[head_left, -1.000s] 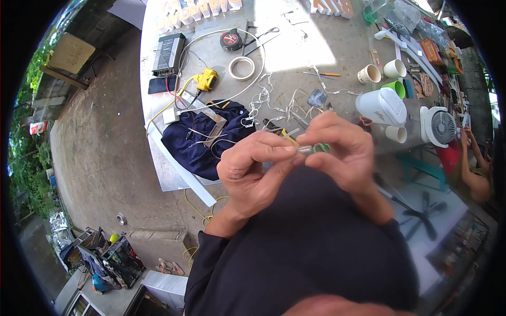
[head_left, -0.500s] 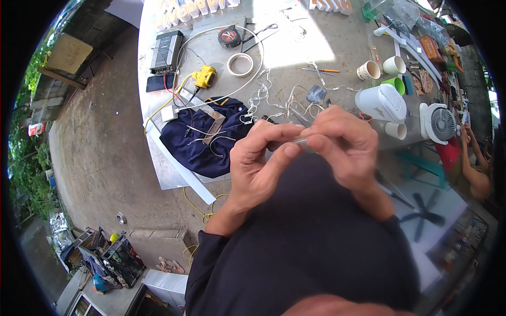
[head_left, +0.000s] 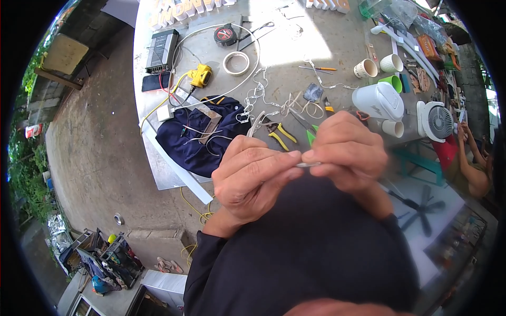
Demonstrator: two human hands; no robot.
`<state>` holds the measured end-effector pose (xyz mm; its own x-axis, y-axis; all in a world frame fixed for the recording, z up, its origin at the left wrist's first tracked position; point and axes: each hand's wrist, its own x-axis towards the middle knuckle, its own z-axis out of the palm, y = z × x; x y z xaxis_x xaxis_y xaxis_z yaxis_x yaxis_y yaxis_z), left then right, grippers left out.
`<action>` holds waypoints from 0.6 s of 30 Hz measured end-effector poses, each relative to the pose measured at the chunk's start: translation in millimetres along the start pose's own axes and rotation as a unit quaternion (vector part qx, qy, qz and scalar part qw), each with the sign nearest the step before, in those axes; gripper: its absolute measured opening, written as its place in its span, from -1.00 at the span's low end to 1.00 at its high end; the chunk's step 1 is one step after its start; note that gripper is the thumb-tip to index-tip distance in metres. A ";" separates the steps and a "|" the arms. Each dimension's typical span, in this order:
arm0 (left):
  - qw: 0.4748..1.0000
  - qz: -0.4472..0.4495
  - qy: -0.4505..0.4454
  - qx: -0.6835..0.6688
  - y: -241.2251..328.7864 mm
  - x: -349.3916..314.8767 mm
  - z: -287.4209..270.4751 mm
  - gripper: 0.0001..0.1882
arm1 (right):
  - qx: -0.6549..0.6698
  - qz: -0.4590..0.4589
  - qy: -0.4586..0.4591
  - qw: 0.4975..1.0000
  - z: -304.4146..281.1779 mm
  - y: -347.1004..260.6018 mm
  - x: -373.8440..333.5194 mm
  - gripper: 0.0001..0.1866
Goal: Cutting and preparing wire for an LED neon sign assembly.
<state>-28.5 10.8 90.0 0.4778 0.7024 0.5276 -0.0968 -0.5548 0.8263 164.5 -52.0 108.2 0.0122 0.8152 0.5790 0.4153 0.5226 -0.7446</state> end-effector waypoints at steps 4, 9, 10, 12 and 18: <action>0.999 0.016 0.007 0.032 -3.6 -3.3 1.7 -0.69 | -0.013 0.003 0.001 1.000 0.6 0.8 -1.0 -0.80; 0.991 -0.099 -0.005 -0.095 -17.3 -10.5 7.2 -0.72 | -0.005 0.075 0.015 0.997 0.4 2.1 -1.4 -0.84; 0.979 -0.145 -0.014 -0.141 -19.7 -12.0 8.0 -0.73 | -0.002 0.090 0.018 0.996 -0.4 3.0 -0.8 -0.86; 0.976 -0.147 -0.056 -0.152 -26.8 -12.6 5.3 -0.72 | 0.006 0.125 0.023 0.992 -2.6 2.9 0.6 -0.88; 0.996 -0.046 -0.034 -0.070 -35.1 -13.2 14.9 -0.62 | -0.023 0.169 0.014 0.985 -8.5 -7.0 8.5 -0.92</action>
<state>-18.5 14.3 51.1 0.5480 0.7133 0.4369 -0.1676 -0.4182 0.8928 169.4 -50.9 121.1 0.1826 0.9330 0.3100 0.4244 0.2096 -0.8809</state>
